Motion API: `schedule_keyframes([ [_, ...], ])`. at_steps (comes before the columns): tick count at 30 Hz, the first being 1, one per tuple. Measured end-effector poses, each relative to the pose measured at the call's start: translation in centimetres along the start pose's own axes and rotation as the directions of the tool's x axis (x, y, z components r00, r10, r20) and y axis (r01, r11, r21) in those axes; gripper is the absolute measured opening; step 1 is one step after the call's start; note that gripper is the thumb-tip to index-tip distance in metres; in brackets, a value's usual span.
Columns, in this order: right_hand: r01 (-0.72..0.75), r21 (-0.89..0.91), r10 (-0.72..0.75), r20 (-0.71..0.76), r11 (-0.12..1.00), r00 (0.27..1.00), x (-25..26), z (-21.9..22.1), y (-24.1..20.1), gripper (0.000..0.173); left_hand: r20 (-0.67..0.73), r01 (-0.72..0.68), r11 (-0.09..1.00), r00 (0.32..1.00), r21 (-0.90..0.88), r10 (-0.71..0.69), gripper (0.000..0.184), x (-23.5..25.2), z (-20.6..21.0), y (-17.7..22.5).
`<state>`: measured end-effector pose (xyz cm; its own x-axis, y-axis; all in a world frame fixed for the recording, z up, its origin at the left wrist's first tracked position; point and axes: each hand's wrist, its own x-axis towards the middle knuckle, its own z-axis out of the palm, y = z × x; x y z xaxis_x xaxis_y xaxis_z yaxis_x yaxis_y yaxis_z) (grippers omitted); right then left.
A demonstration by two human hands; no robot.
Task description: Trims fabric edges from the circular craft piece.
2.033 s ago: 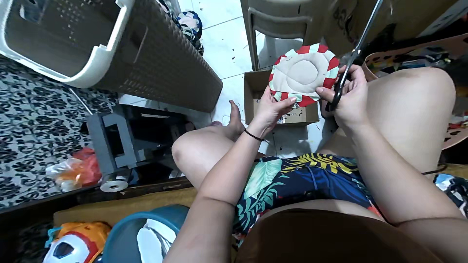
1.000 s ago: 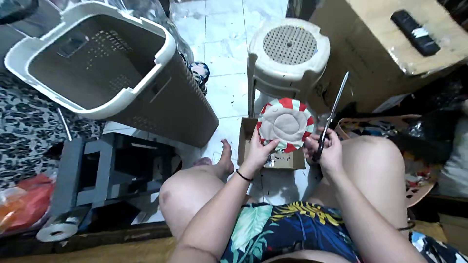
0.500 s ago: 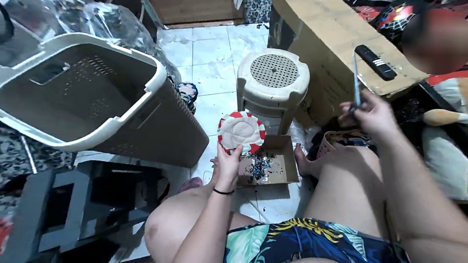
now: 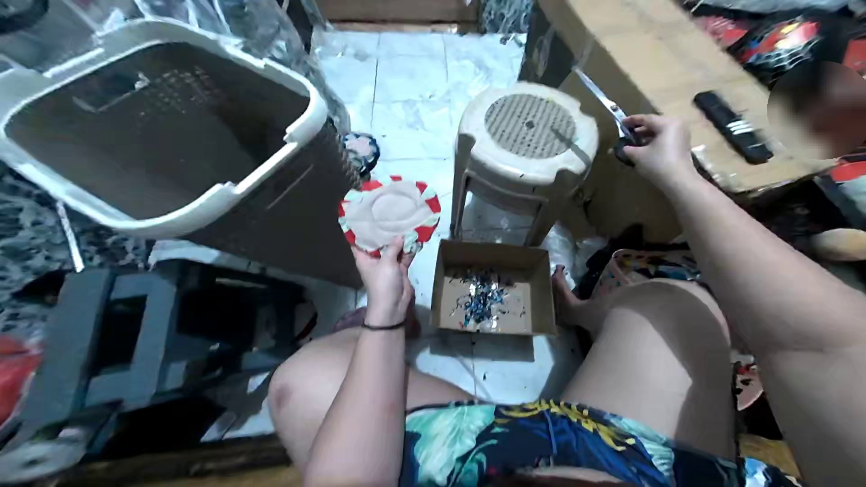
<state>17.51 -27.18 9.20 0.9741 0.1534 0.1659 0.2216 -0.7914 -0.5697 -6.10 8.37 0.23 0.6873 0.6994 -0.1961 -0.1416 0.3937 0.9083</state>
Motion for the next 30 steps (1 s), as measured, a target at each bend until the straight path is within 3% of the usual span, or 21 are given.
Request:
schedule_keyframes([
  [3, 0.137, 0.128, -0.160, 0.186, 0.982, 0.969, -3.3, 5.9, -1.9, 0.056, -0.057, -0.030, 0.999, 0.998, -0.034, 0.028, 0.073, 0.6, -0.5, 1.1],
  [7, 0.293, 0.233, -0.375, 0.556, 0.927, 0.742, -9.3, 13.4, -0.1, 0.058, -0.120, -0.067, 0.984, 0.992, -0.168, 0.047, 0.068, 1.5, -1.3, 2.4],
  [9, 0.261, 0.130, -0.269, 0.743, 0.956, 0.613, -12.0, 17.8, 1.8, 0.052, -0.126, -0.071, 0.978, 0.991, -0.195, 0.047, 0.065, 1.6, -1.7, 2.8],
  [12, 0.222, -0.183, 0.050, 0.867, 0.958, 0.496, -15.0, 24.3, 5.1, 0.050, -0.142, -0.058, 0.978, 0.989, -0.202, 0.029, 0.063, 1.4, -1.5, 3.3],
  [15, 0.058, -0.344, 0.277, 0.836, 0.937, 0.474, -17.5, 28.6, 7.8, 0.050, -0.135, -0.027, 0.977, 0.991, -0.212, -0.002, 0.067, 1.2, -1.0, 3.4],
  [18, -0.200, -0.297, 0.355, 0.842, 0.934, 0.405, -18.7, 31.6, 8.6, 0.051, -0.123, -0.005, 0.973, 0.992, -0.232, -0.024, 0.066, 1.3, -0.7, 3.2],
  [20, -0.311, -0.213, 0.334, 0.845, 0.926, 0.417, -19.7, 33.6, 9.2, 0.051, -0.108, 0.027, 0.969, 0.993, -0.246, -0.055, 0.065, 1.1, -0.3, 2.8],
  [24, -0.330, -0.159, 0.308, 0.825, 0.931, 0.473, -21.4, 36.0, 8.3, 0.057, -0.084, 0.086, 0.962, 0.990, -0.258, -0.111, 0.060, 0.3, 1.1, 2.1],
  [30, -0.290, -0.165, 0.292, 0.827, 0.943, 0.480, -22.0, 38.3, 8.3, 0.060, -0.074, 0.086, 0.956, 0.991, -0.279, -0.110, 0.059, 0.4, 2.4, 1.8],
])
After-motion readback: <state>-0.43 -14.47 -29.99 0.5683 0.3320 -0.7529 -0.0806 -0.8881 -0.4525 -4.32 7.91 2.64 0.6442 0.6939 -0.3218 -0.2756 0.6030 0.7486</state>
